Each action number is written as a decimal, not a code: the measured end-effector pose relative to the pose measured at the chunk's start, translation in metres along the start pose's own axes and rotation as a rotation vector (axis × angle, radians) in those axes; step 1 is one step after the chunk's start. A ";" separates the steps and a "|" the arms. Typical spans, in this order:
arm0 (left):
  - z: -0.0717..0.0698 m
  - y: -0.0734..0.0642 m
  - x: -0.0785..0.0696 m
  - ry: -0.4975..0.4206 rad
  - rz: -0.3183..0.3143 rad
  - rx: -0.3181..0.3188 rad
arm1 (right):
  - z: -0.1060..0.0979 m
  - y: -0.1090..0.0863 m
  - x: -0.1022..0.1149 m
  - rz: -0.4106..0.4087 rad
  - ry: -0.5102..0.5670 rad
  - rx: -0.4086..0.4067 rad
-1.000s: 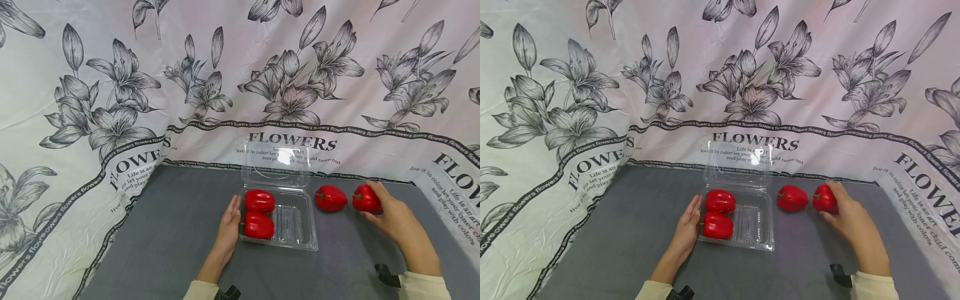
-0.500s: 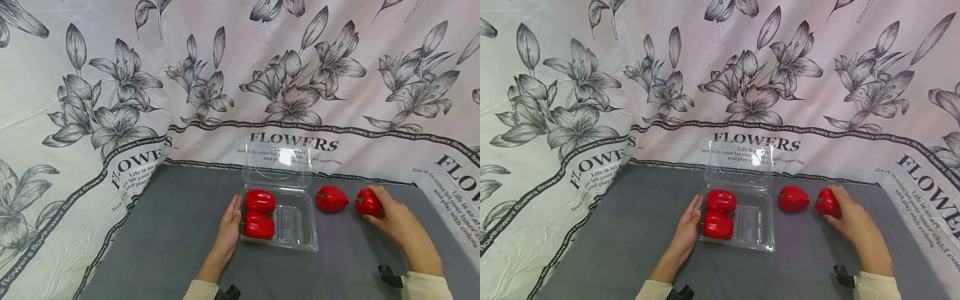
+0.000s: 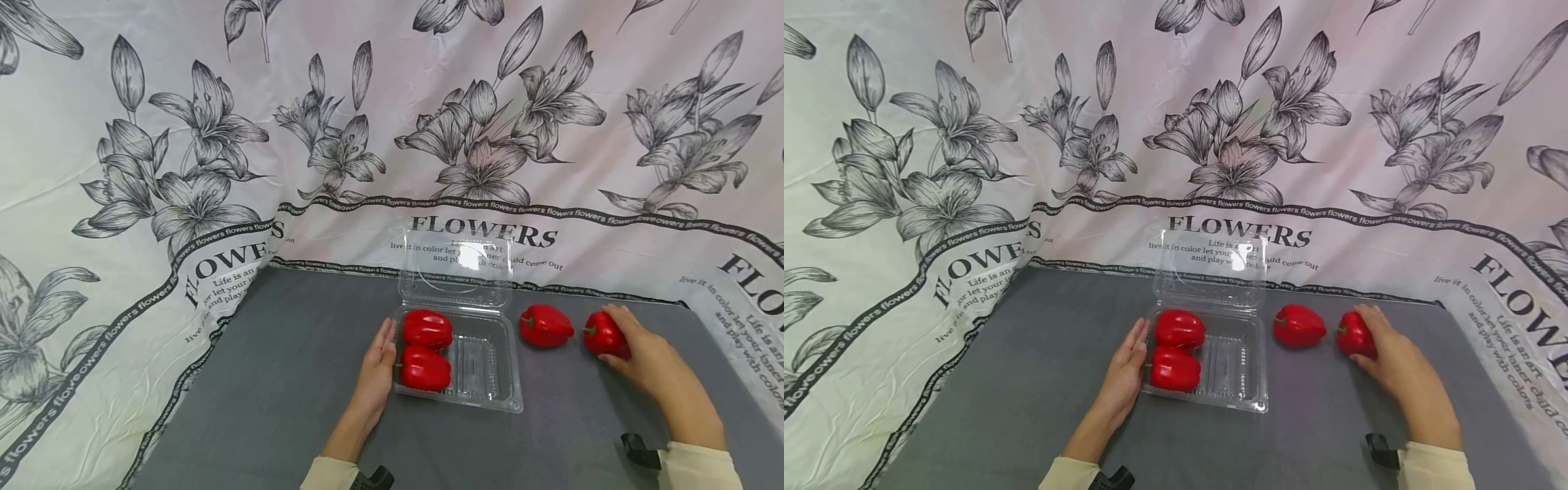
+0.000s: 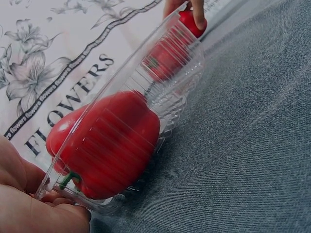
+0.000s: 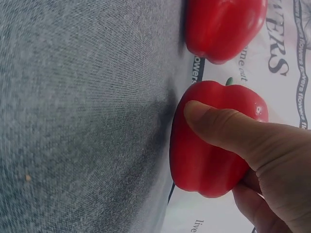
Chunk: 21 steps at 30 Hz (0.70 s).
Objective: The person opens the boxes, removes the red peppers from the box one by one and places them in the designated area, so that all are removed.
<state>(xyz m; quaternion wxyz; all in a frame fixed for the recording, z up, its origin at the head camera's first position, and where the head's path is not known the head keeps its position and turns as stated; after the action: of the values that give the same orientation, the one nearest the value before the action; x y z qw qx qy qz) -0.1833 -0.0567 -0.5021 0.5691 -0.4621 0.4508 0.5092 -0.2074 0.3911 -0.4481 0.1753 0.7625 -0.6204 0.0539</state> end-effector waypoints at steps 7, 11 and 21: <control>0.000 0.000 0.000 -0.007 0.004 0.006 | 0.002 0.003 -0.003 0.022 -0.007 0.031; 0.000 0.000 0.000 -0.007 0.000 0.004 | 0.003 0.002 -0.003 0.033 -0.013 0.043; -0.001 0.000 0.002 -0.008 -0.008 -0.004 | 0.008 0.002 -0.006 0.000 -0.025 0.028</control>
<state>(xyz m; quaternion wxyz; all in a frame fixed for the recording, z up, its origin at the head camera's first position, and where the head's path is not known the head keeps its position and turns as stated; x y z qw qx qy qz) -0.1829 -0.0576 -0.5044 0.5721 -0.4632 0.4457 0.5095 -0.2115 0.3942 -0.4572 0.1569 0.7655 -0.6218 0.0530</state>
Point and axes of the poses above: each hand's wrist, its own y-axis towards the middle knuckle, its own z-axis out of the palm, x = y × z, the point moved 6 cm from there along y, towards the middle knuckle, and after that the axes turned 2 degrees about -x, right-handed, at the moved point
